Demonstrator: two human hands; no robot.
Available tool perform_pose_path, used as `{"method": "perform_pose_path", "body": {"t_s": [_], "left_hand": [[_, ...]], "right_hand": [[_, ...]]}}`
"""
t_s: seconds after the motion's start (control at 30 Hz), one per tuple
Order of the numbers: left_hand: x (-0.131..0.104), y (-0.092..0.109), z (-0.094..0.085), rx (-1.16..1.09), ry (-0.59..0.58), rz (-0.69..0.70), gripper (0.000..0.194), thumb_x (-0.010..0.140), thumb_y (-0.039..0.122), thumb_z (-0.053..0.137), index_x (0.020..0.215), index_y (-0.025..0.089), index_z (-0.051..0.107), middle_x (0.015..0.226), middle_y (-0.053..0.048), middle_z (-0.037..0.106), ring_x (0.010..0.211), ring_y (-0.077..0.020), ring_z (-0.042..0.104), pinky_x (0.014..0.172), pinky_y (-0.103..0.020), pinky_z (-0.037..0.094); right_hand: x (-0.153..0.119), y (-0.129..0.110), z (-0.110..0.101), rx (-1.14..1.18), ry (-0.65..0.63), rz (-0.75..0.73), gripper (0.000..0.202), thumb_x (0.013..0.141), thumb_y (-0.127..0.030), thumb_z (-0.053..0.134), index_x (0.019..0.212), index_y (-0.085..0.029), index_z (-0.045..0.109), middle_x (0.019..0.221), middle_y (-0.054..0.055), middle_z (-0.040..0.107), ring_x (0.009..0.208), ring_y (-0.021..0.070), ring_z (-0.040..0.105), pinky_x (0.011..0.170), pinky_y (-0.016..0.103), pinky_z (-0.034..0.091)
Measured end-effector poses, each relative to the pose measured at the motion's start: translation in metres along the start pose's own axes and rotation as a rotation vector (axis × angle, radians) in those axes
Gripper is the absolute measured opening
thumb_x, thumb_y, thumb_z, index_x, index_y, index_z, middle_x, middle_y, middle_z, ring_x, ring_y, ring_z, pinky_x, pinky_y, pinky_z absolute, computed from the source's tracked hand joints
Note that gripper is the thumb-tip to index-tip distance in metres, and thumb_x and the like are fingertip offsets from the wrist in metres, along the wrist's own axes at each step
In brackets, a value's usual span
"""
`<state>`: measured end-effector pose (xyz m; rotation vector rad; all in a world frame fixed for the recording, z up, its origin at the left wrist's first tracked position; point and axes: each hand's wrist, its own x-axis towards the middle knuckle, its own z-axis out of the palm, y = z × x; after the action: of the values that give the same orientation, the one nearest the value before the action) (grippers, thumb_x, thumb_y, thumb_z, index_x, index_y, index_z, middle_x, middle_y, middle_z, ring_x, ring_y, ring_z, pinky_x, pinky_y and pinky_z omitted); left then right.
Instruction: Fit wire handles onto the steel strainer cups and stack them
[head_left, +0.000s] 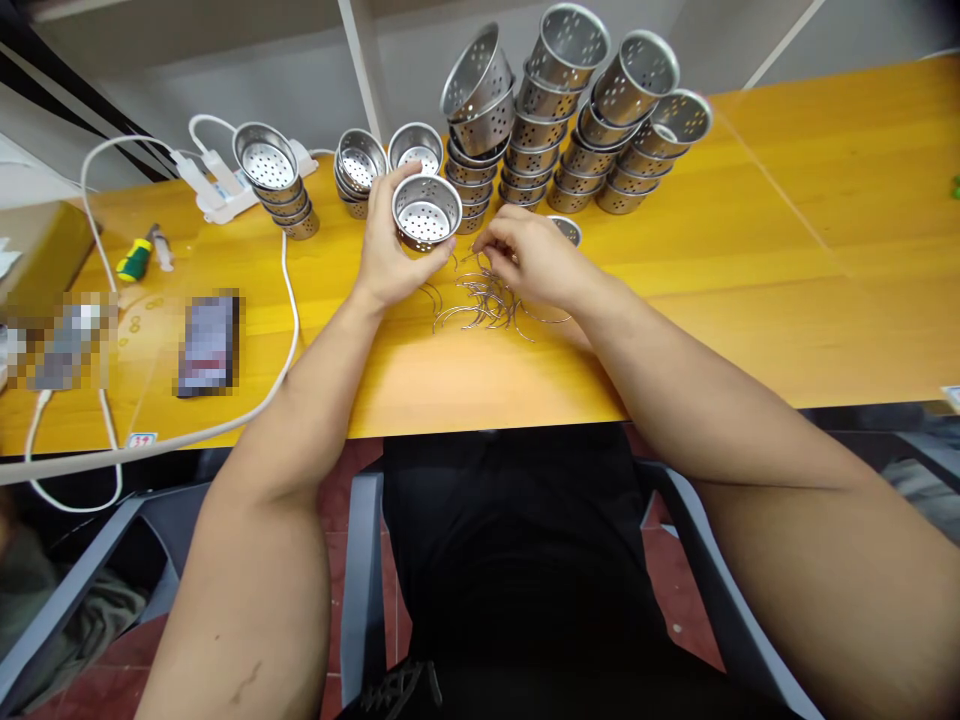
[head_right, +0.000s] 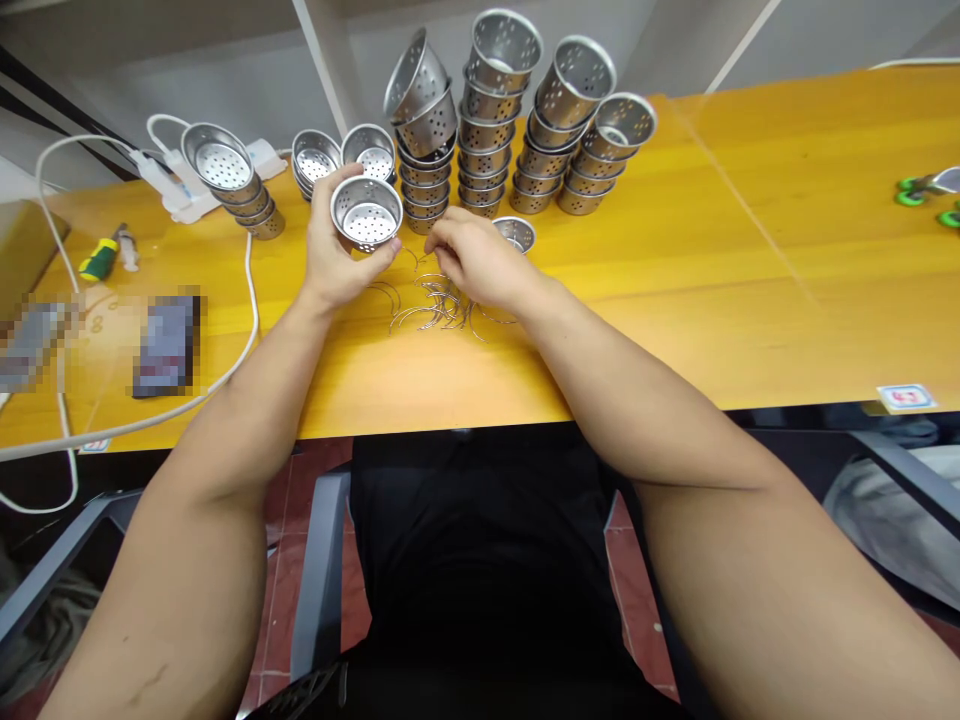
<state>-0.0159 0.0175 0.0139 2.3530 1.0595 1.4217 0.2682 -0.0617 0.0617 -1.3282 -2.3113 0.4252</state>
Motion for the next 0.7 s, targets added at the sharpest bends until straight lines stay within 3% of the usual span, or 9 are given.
{"method": "perform_pose_path", "body": {"t_s": [0.17,0.3,0.37,0.47,0.57,0.7], "left_hand": [[0.0,0.002,-0.006,-0.062,-0.058,-0.043,0.094,0.074,0.084,0.111,0.145,0.036,0.074,0.161,-0.014,0.075,0.161,-0.0445,0.072,0.147,-0.07,0.058],[-0.004,0.015,-0.003,-0.27,-0.27,-0.019,0.11,0.066,0.096,0.109,0.15,0.033,0.075,0.172,-0.016,0.074,0.165,-0.0455,0.073,0.147,-0.069,0.058],[-0.006,0.023,0.0,-0.358,-0.382,-0.04,0.114,0.068,0.1,0.106,0.153,0.031,0.074,0.165,-0.016,0.079,0.156,-0.044,0.078,0.139,-0.068,0.064],[-0.008,0.028,0.002,-0.385,-0.417,-0.07,0.106,0.07,0.099,0.106,0.145,0.029,0.077,0.145,-0.013,0.085,0.138,-0.0397,0.085,0.127,-0.063,0.071],[-0.007,0.026,0.002,-0.315,-0.359,-0.044,0.1,0.07,0.093,0.109,0.141,0.03,0.077,0.144,-0.013,0.083,0.137,-0.0396,0.084,0.128,-0.063,0.069],[-0.005,0.024,-0.001,-0.256,-0.394,0.043,0.1,0.068,0.09,0.111,0.139,0.027,0.079,0.143,-0.014,0.084,0.137,-0.04,0.082,0.131,-0.063,0.065]], "right_hand": [[-0.001,-0.007,-0.002,0.044,0.23,0.069,0.048,0.124,-0.05,0.043,0.143,-0.032,0.084,0.151,0.019,0.079,0.136,0.0402,0.076,0.123,0.06,0.067],[0.004,-0.003,0.006,0.121,0.375,0.176,0.069,0.124,-0.075,0.036,0.151,-0.032,0.083,0.153,0.02,0.078,0.126,0.0421,0.082,0.112,0.065,0.07],[0.008,0.001,0.01,0.17,0.416,0.204,0.072,0.122,-0.082,0.039,0.152,-0.035,0.083,0.152,0.018,0.079,0.12,0.0414,0.082,0.107,0.065,0.071],[0.011,0.005,0.013,0.196,0.409,0.201,0.068,0.122,-0.078,0.043,0.155,-0.032,0.083,0.149,0.018,0.08,0.116,0.0393,0.083,0.104,0.062,0.072],[0.01,0.009,0.015,0.172,0.341,0.151,0.06,0.123,-0.065,0.05,0.155,-0.028,0.085,0.142,0.02,0.082,0.118,0.0403,0.082,0.109,0.063,0.071],[0.009,0.022,0.025,0.17,0.244,0.019,0.044,0.119,-0.064,0.069,0.132,-0.03,0.093,0.13,0.018,0.085,0.116,0.0402,0.079,0.11,0.062,0.071]]}}
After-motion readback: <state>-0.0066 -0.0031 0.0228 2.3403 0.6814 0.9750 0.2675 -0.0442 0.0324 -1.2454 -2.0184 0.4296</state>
